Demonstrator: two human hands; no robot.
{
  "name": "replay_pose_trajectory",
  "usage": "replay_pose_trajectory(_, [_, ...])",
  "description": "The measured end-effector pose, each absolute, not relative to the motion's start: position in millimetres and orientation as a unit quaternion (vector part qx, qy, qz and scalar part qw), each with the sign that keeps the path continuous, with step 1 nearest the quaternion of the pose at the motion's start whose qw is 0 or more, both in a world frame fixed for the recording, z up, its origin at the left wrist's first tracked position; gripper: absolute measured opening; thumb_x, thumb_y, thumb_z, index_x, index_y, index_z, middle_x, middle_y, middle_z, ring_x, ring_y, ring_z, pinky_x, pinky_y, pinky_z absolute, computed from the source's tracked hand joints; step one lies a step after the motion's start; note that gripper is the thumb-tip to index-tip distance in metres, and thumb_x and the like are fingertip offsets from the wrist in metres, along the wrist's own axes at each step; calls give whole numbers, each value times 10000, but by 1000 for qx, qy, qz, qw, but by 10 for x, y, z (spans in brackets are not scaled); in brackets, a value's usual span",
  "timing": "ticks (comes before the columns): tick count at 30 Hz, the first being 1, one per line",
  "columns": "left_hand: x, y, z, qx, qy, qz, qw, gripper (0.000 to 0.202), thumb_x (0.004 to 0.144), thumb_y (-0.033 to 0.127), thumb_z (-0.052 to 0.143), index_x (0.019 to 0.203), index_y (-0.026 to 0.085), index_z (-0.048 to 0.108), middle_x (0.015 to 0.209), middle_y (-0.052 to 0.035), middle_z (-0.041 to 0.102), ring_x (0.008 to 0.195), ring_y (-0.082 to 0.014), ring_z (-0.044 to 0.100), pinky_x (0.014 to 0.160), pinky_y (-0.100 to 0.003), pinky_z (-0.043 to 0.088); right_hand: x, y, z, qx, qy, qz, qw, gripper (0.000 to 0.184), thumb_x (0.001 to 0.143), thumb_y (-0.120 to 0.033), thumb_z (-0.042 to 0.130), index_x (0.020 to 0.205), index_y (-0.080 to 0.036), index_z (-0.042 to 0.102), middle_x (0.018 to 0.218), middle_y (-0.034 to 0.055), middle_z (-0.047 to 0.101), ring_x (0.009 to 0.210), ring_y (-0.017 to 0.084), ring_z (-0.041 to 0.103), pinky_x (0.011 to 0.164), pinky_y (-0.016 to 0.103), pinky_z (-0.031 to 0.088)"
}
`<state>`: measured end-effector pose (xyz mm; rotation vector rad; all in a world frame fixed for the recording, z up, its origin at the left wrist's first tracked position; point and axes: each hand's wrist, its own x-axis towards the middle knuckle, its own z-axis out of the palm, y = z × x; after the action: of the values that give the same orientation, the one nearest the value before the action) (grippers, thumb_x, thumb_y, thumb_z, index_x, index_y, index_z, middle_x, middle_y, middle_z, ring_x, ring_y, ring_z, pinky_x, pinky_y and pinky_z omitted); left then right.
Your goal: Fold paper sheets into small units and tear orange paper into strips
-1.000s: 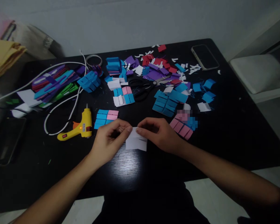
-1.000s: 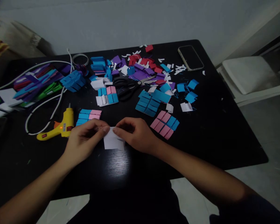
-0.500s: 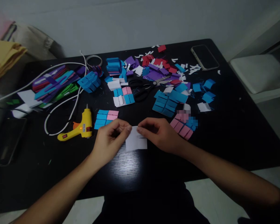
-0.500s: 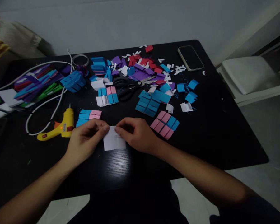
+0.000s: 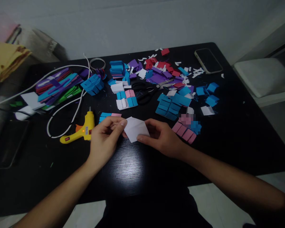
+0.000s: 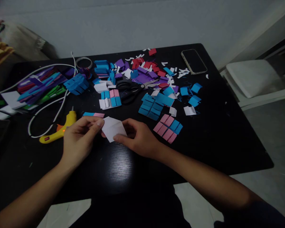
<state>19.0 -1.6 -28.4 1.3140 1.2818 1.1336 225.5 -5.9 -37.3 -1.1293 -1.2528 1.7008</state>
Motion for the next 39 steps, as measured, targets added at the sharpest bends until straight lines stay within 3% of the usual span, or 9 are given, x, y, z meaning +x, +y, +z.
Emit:
replay_pose_trajectory(9, [199,-30,-263,512,483,388,595,297,837,246,806,1083,181,654,717,24,731,635,-138,706,660,-258,600,2282,9,-445,-484,-448,588,468,325,736,-323,929,950,-222,706,944,23,777,908,197,750,846,358,634])
replay_pose_trajectory(12, [197,-38,-269,540,499,356,577,171,912,325,744,964,168,699,699,-2,735,656,-130,688,647,-227,554,2272,-3,-442,-466,-458,590,475,333,755,-319,923,998,-226,717,970,25,781,899,187,753,829,344,638])
replay_pose_trajectory(16, [187,-35,-266,558,520,350,544,222,918,355,742,797,172,709,641,17,682,569,-92,595,537,-187,443,2272,-6,-445,-470,-450,578,493,374,747,-301,936,1041,-232,715,979,18,776,897,176,758,812,318,636])
replay_pose_trajectory(20, [188,-23,-236,552,503,342,570,168,881,311,781,790,181,728,668,7,723,610,-120,666,607,-213,519,2273,8,-438,-482,-433,560,516,341,771,-358,917,999,-226,701,975,23,764,868,174,752,788,318,642])
replay_pose_trajectory(24, [195,-13,-233,545,505,355,568,184,881,310,782,769,183,709,674,-14,742,628,-152,709,645,-259,574,2253,-10,-408,-470,-440,582,497,342,798,-384,891,1004,-221,673,990,27,738,947,182,744,869,335,643])
replay_pose_trajectory(28, [207,-21,-288,505,498,366,602,214,841,325,816,912,202,656,722,-15,762,705,-206,767,707,-334,633,2244,-38,-387,-459,-419,640,451,404,790,-355,886,1069,-231,620,907,6,743,827,186,758,795,363,665])
replay_pose_trajectory(34, [168,-56,-302,574,462,403,542,541,866,213,769,1346,254,521,991,-41,751,874,-195,757,774,-314,624,2281,-39,-379,-473,-492,586,436,221,890,-254,763,1100,-228,696,903,10,746,852,176,741,771,325,622])
replay_pose_trajectory(36, [134,-60,-279,640,448,379,496,520,893,175,731,1376,264,560,1113,-63,734,938,-195,743,808,-314,617,2290,-39,-383,-471,-513,574,430,218,914,-238,737,1132,-231,722,924,12,749,888,171,734,798,317,612])
replay_pose_trajectory(39, [89,-57,-258,719,445,329,420,332,946,163,669,1266,252,673,1208,-76,720,993,-202,725,789,-299,600,2294,-35,-391,-463,-514,579,431,231,925,-244,728,1156,-238,733,939,10,750,895,170,729,807,315,607])
